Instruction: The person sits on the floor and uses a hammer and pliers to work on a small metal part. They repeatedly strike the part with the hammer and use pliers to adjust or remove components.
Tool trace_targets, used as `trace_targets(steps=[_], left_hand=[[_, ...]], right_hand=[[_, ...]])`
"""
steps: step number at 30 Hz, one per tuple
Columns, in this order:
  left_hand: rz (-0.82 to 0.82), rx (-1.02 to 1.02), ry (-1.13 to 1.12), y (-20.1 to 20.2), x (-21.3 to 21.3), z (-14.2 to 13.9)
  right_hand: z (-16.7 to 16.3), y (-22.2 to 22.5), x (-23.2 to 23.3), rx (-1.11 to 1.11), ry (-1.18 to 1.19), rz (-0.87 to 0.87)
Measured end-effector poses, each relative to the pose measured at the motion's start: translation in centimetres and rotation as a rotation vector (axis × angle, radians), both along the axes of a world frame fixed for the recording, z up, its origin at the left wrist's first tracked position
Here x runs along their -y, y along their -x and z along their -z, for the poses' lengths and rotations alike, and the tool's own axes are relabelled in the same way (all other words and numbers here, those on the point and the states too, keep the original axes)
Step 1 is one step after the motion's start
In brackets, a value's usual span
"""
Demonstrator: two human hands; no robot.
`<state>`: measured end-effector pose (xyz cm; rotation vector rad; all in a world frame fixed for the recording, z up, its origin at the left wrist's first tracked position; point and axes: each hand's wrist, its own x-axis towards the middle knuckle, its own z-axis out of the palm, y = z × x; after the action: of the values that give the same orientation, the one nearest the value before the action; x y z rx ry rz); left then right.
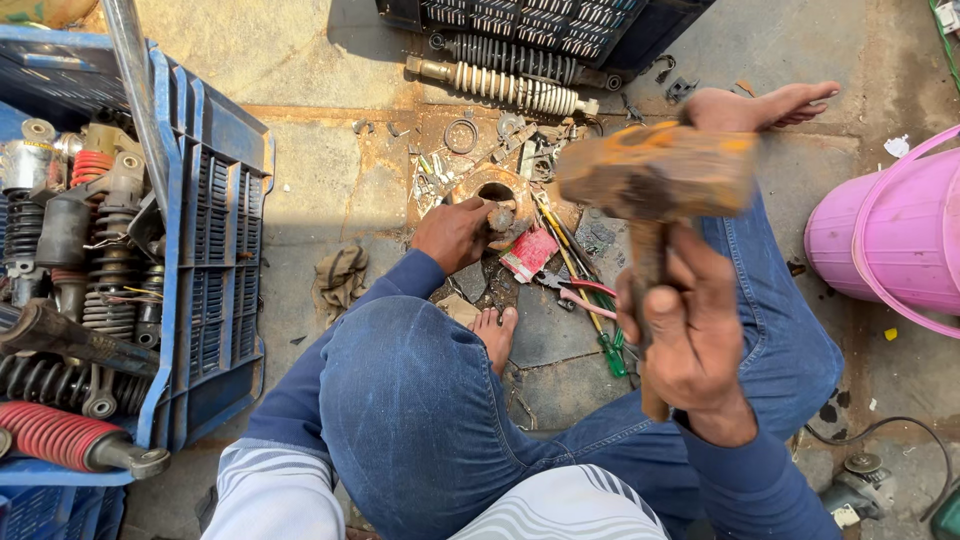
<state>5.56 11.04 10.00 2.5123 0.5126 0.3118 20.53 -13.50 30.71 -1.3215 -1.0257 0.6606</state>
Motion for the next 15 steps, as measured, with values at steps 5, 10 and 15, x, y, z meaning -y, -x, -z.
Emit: trace_targets(steps=[5,10,15], left_hand=[[0.012,-0.063,0.009,-0.2,-0.1,-0.5],[0.063,-0.074,0.018,0.1,0.3,-0.4],[0.085,-0.017,-0.022,0.0,-0.9,0.1]], right_hand=[[3.6,0.2,-2.5,0.274,-0.046,-0.053],[5.0,0.4,-3.2,0.342,0.437,-0.156],[0.9,-0.3,-0.6,0.170,0.308,-0.002]])
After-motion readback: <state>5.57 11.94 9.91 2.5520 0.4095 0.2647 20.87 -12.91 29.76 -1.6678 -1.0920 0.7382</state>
